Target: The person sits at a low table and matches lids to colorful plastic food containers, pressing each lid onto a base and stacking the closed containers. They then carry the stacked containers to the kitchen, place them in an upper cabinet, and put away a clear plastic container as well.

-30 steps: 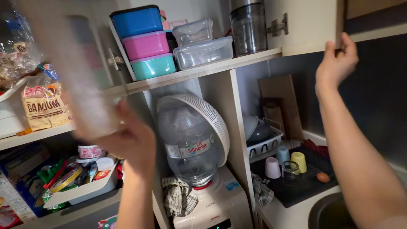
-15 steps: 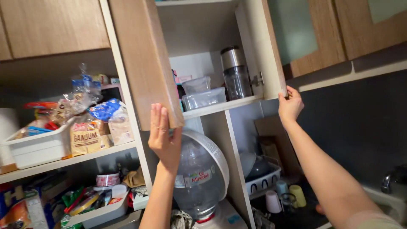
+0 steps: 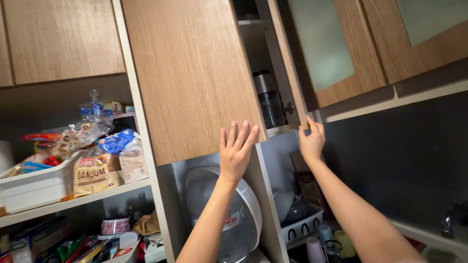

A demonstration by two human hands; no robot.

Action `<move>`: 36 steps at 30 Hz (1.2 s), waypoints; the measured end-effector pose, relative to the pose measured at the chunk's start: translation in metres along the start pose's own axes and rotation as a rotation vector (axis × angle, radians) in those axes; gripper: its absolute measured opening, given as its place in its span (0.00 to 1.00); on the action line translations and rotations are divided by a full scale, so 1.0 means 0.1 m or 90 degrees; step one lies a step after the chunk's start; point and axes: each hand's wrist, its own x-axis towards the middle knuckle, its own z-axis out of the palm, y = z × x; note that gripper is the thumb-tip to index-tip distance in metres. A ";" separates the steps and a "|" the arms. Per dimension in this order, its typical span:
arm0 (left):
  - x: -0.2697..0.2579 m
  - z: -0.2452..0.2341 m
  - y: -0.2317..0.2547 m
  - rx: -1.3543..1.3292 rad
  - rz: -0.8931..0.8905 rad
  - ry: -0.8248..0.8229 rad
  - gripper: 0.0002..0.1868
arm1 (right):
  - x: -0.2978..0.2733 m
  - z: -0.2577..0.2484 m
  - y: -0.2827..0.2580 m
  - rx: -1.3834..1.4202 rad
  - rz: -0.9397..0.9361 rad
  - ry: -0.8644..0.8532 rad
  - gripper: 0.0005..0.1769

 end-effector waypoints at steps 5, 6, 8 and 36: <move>-0.16 0.40 0.10 0.062 -0.019 -0.136 0.36 | -0.28 0.16 -0.11 0.134 0.020 -0.128 0.35; -0.18 0.47 0.10 0.047 -0.027 -0.153 0.38 | -0.33 0.21 -0.12 0.165 0.036 -0.167 0.39; -0.24 0.61 0.10 0.018 -0.044 -0.192 0.42 | -0.41 0.32 -0.13 0.169 0.015 -0.216 0.43; -0.82 1.64 -0.17 0.073 -0.087 -0.343 0.40 | -0.68 0.89 0.04 -0.074 -0.070 -0.431 0.57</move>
